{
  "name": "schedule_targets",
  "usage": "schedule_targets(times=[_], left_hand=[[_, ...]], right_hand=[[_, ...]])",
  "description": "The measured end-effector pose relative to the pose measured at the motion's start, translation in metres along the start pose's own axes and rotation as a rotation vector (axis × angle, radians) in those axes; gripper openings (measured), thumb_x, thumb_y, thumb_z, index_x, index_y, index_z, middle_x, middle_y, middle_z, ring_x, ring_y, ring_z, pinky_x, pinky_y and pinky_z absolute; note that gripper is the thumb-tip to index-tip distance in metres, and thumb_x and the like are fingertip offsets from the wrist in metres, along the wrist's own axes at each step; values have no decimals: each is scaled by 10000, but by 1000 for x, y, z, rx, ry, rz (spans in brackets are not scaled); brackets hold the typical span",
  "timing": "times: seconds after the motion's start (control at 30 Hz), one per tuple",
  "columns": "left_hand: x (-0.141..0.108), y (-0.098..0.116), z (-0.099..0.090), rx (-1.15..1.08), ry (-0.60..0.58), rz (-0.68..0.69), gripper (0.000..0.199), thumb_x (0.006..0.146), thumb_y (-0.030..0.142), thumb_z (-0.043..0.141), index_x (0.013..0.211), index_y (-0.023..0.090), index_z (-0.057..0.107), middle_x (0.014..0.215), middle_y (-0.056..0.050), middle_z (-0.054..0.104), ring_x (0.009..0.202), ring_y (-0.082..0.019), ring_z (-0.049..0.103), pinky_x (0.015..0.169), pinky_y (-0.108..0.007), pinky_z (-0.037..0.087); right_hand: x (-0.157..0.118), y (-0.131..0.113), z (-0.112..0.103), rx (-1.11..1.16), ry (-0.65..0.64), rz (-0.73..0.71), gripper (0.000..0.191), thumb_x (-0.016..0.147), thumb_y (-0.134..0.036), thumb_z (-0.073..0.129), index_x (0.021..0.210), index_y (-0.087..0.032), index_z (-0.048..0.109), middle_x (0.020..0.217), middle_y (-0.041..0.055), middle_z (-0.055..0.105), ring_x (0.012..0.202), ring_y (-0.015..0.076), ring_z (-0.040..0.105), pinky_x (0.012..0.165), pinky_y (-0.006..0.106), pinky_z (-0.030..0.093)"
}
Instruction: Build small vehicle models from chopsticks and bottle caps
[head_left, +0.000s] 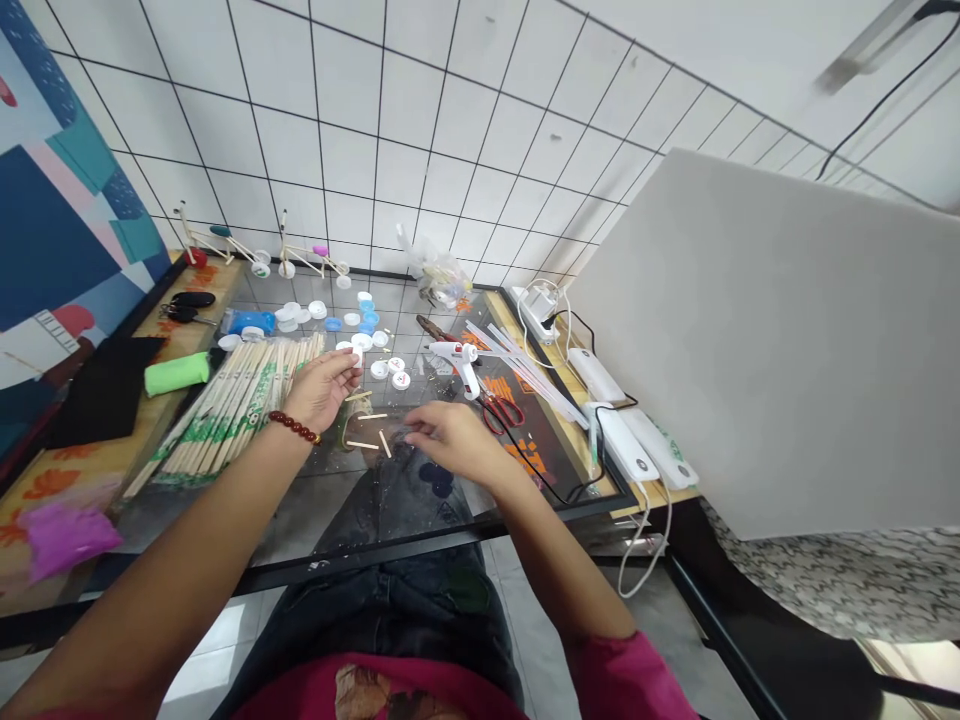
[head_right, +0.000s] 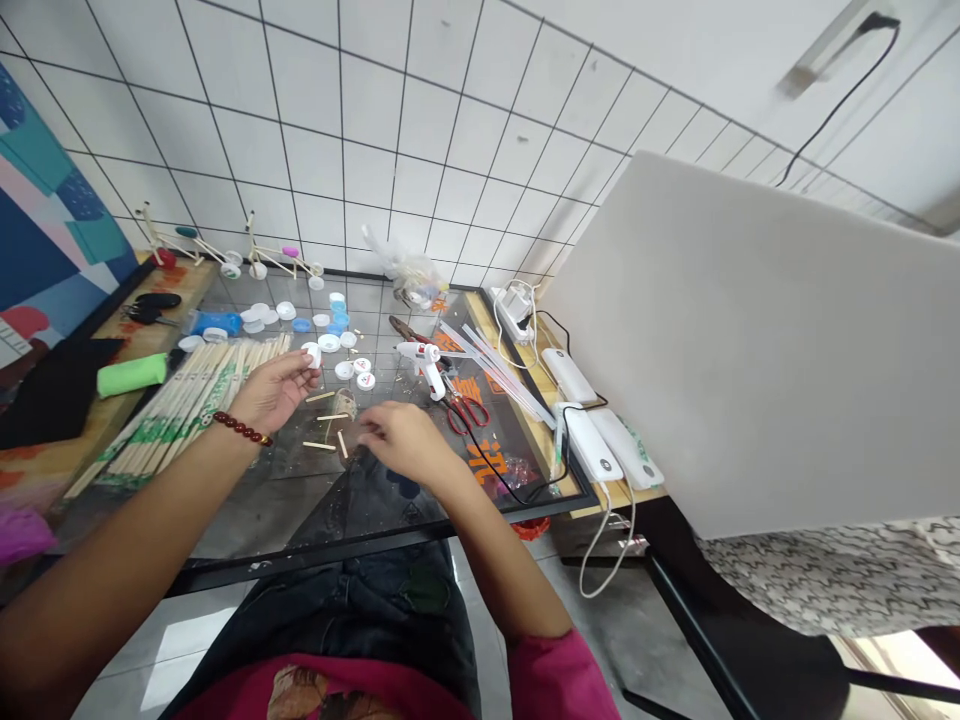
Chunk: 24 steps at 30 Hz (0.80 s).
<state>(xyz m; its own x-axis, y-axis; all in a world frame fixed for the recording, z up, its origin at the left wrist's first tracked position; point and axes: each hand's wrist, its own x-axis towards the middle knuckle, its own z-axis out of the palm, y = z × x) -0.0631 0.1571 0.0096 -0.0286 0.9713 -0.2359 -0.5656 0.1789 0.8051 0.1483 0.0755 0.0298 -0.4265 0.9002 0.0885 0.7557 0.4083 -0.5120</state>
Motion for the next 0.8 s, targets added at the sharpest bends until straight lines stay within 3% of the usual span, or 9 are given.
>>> schedule_targets(times=[0.1, 0.27, 0.4, 0.57, 0.7, 0.8], left_hand=[[-1, 1, 1, -15, -12, 6, 186, 626, 92, 768, 787, 97, 675, 713, -43, 673, 649, -119, 623, 613, -226, 476], [-3, 6, 3, -31, -46, -22, 145, 677, 123, 741, 804, 107, 673, 741, -60, 693, 662, -133, 634, 627, -245, 490], [-3, 6, 2, -38, -52, -45, 85, 717, 136, 717, 780, 108, 668, 744, -65, 690, 664, -137, 637, 625, -250, 490], [-3, 5, 1, -75, -87, -143, 39, 752, 127, 646, 775, 104, 667, 728, -71, 683, 647, -152, 627, 616, -275, 502], [-4, 7, 2, -87, -101, -167, 66, 786, 131, 605, 785, 105, 666, 741, -75, 685, 644, -156, 619, 618, -285, 510], [-3, 8, 2, -81, -87, -156, 57, 785, 125, 611, 789, 107, 665, 743, -75, 683, 649, -153, 616, 614, -279, 504]], right_hand=[[32, -14, 16, -38, -57, -107, 178, 905, -143, 625, 1033, -197, 737, 973, 42, 745, 901, 168, 679, 814, 258, 479], [61, -6, 31, -234, -19, -9, 235, 946, -201, 581, 1129, -190, 728, 1051, 91, 708, 964, 214, 661, 808, 290, 472], [59, 0, 42, -276, -66, -71, 213, 977, -255, 555, 1044, -206, 751, 998, 74, 694, 952, 213, 653, 802, 286, 464], [55, -3, 46, -396, 11, -65, 208, 965, -181, 511, 1048, -145, 698, 1065, 128, 693, 1000, 258, 629, 841, 336, 452], [54, 1, 43, -295, 72, 4, 204, 999, -199, 476, 1098, -166, 651, 1058, 101, 706, 952, 229, 634, 830, 323, 448], [52, 4, 43, -260, 25, -66, 181, 996, -195, 502, 1072, -183, 666, 1024, 75, 711, 964, 215, 628, 848, 313, 436]])
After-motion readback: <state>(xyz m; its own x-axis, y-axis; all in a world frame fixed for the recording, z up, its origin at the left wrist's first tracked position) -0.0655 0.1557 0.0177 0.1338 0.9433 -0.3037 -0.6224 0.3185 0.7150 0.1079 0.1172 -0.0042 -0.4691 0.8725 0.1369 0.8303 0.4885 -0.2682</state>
